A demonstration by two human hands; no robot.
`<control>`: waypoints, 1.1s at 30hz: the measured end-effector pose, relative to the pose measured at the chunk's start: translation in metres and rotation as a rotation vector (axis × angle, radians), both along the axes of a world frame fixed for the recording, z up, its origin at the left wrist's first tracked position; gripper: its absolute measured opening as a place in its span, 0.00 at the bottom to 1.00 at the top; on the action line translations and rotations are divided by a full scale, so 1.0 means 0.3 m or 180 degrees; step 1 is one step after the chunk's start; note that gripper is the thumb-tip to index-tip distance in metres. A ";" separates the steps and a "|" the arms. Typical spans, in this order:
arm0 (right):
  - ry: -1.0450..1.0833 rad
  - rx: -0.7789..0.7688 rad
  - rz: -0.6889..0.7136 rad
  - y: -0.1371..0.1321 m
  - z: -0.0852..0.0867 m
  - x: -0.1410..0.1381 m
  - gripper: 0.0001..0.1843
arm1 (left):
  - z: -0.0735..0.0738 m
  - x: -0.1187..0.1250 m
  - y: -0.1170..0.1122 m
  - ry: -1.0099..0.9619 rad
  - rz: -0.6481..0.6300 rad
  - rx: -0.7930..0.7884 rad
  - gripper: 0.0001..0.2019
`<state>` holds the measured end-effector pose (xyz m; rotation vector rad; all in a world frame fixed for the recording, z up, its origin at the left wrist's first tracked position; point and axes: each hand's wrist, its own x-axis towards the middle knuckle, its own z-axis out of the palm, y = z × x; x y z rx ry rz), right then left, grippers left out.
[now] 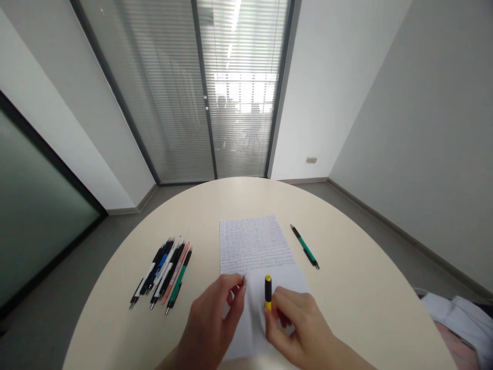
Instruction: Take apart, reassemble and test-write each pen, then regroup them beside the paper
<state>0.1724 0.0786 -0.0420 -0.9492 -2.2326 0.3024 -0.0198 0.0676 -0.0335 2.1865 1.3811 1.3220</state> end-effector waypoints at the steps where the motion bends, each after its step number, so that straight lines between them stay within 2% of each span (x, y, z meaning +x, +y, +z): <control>1: -0.0087 0.0147 0.0011 -0.003 0.004 -0.001 0.10 | 0.014 -0.002 -0.003 -0.0298 0.0028 0.0039 0.04; 6: -0.0473 0.0623 0.0000 -0.017 0.019 -0.011 0.10 | 0.060 0.015 -0.027 -0.1967 -0.0065 -0.0072 0.02; 9: -0.0614 0.0744 0.0044 -0.025 0.020 -0.021 0.11 | 0.065 0.023 -0.033 -0.2320 -0.0152 -0.0218 0.04; 17: -0.0625 0.0795 0.0037 -0.041 0.018 -0.027 0.11 | 0.055 0.008 -0.018 -0.1679 -0.0369 -0.0623 0.03; 22: -0.0613 0.0780 0.0030 -0.038 0.018 -0.029 0.11 | 0.064 0.005 0.000 -0.1069 -0.0698 -0.0507 0.06; 28: -0.0532 0.0719 0.0003 -0.035 0.026 -0.026 0.11 | 0.069 -0.011 -0.001 -0.0794 -0.0856 -0.0415 0.11; 30: -0.0443 0.0718 -0.0023 -0.033 0.028 -0.020 0.11 | 0.066 -0.015 0.004 -0.0813 -0.0770 -0.0405 0.12; 33: -0.0299 0.0667 -0.0032 -0.026 0.026 -0.012 0.11 | 0.052 -0.019 0.022 -0.0675 -0.0350 -0.0426 0.13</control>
